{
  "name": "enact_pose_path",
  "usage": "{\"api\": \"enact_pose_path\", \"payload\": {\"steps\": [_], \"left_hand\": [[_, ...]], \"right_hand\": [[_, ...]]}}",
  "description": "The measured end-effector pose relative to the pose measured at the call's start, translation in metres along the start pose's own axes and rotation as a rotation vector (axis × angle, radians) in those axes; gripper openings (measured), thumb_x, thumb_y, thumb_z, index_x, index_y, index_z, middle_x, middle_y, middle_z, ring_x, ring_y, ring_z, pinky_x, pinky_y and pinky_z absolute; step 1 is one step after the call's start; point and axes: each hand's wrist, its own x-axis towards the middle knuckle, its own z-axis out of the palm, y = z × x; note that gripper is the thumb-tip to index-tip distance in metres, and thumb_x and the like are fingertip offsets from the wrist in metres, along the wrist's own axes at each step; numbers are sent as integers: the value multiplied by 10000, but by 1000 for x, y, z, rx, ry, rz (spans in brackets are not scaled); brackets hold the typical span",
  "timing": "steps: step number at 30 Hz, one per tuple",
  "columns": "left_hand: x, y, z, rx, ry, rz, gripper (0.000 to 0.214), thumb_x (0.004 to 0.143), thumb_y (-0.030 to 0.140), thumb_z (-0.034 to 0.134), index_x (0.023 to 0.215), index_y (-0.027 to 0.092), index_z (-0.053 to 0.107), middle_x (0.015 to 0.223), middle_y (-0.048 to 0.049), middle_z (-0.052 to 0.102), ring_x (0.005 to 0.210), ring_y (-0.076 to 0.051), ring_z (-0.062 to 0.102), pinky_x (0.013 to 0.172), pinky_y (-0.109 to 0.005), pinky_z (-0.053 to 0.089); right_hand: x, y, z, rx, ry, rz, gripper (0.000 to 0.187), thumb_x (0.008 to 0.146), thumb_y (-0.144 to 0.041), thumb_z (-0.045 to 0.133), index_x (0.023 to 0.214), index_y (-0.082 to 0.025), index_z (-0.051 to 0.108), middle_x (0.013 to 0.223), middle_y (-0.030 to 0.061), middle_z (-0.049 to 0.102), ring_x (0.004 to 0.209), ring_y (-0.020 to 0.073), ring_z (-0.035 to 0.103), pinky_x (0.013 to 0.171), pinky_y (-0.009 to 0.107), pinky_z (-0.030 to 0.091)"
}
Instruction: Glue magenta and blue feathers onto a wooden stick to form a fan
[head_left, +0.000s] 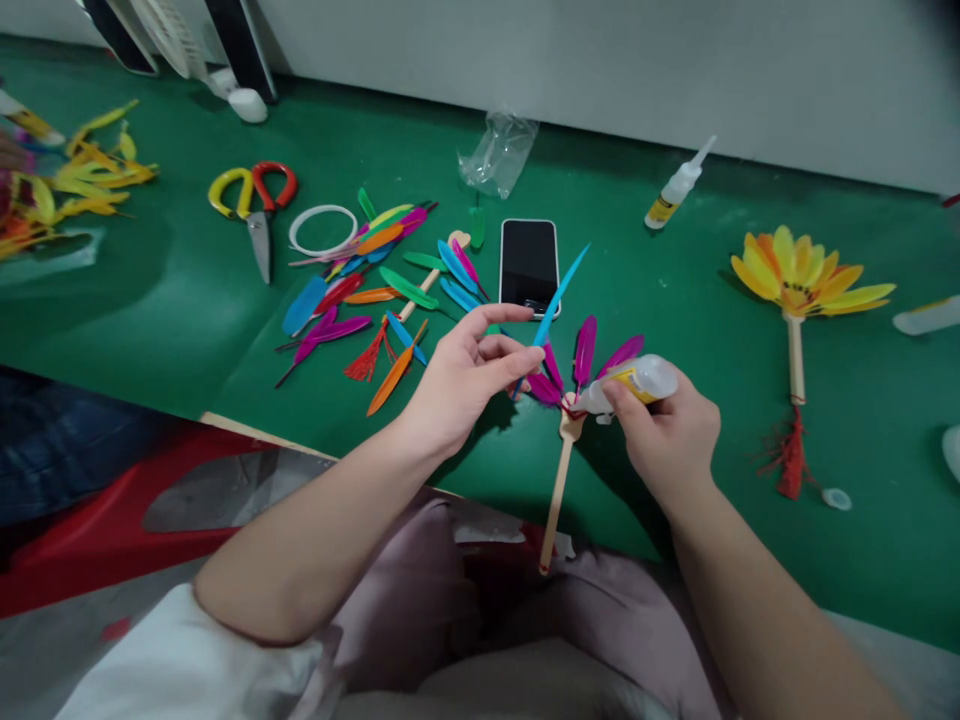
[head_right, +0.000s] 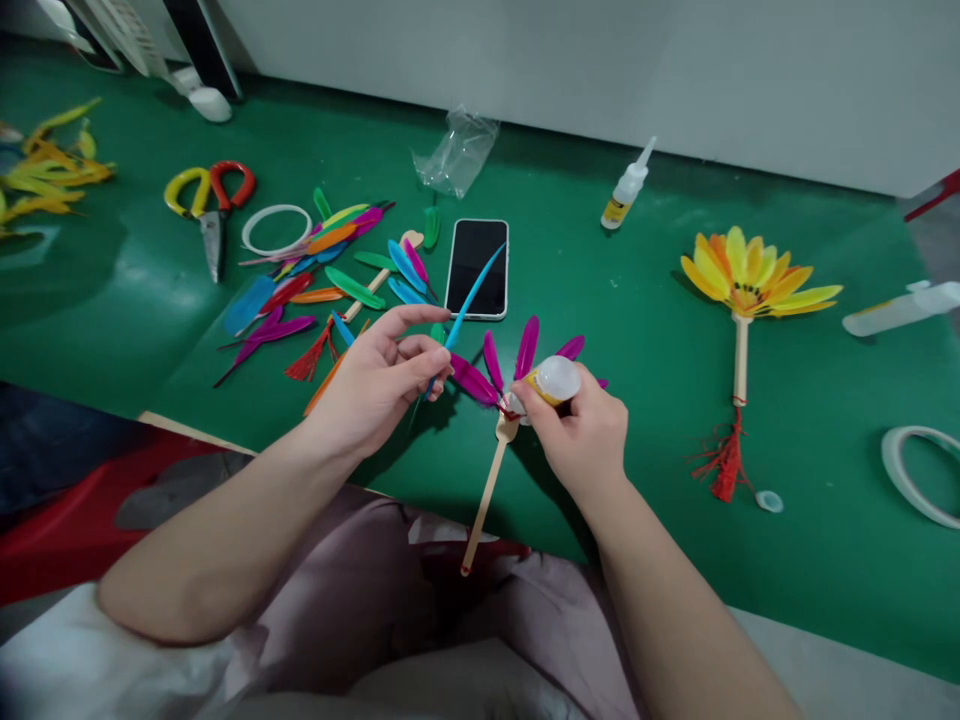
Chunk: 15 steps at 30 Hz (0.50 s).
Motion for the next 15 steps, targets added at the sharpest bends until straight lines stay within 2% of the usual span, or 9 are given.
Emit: {"api": "enact_pose_path", "payload": {"steps": [15], "left_hand": [[0,0,0,-3,4,-5,321,708,251,633,1000,205,508,608,52,522,523,-55,491,481,-164,389]], "right_hand": [[0,1,0,-29,-13,7,308,720,-490,538,667,-187,569,480,-29,547,419,106,495,417,223,379]]}}
